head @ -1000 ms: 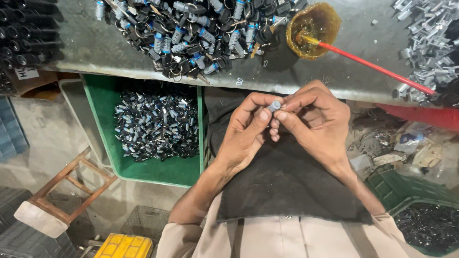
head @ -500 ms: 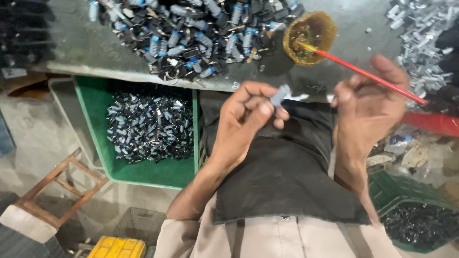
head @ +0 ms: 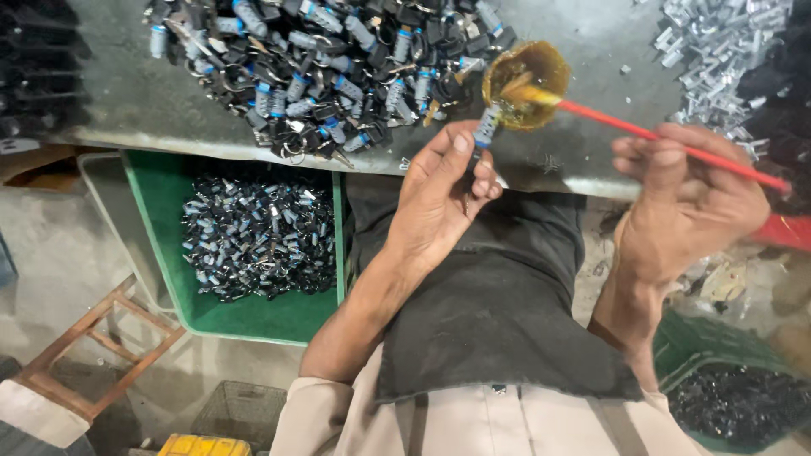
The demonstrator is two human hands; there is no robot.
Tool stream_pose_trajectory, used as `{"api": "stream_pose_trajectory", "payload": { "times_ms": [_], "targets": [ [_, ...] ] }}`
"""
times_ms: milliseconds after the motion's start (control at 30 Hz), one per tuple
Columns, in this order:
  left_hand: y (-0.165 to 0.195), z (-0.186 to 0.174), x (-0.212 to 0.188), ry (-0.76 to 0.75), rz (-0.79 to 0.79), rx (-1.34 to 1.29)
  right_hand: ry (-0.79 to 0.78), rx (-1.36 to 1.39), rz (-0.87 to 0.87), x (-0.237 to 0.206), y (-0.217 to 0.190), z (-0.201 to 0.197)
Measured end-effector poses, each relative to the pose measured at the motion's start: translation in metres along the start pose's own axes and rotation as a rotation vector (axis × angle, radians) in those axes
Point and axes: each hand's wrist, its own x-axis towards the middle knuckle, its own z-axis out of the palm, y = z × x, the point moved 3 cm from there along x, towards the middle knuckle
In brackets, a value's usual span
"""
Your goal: The person picks small lock cylinder components from a green bin and works on them with both hands at a bench, then uses a red-handled brush to apply liquid from a yellow cup onto a component before setting it on the table with a pile of finished parts. The cycle repeats with additional components.
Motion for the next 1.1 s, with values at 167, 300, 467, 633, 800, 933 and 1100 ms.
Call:
{"api": "stream_pose_trajectory", "payload": {
  "times_ms": [167, 300, 467, 633, 800, 933, 1100],
  "targets": [
    [0.005, -0.005, -0.025, -0.076, -0.012, -0.026, -0.264, -0.255, 0.065, 0.018, -0.013, 0.007],
    [0.052, -0.033, -0.071, -0.195, 0.052, 0.316, -0.570, -0.732, 0.066, 0.006, -0.007, 0.006],
    [0.127, -0.080, -0.133, 0.336, -0.063, 2.673, -0.585, -0.818, -0.111, -0.029, 0.020, 0.014],
    [0.129, -0.035, -0.127, 0.366, 0.164, 2.234, -0.581, -0.838, -0.138, -0.037, 0.032, 0.022],
    [0.077, 0.022, -0.038, 0.205, 0.705, 2.062, -0.589, -0.936, -0.244, -0.037, 0.031, 0.031],
    [0.060, 0.028, 0.012, 0.283, 0.783, 2.183, -0.568, -0.903, -0.287, -0.041, 0.032, 0.028],
    [0.060, 0.023, 0.004, 0.313, 0.699, 2.203, -0.518, -0.745, -0.220, -0.049, 0.034, 0.017]
  ]
}}
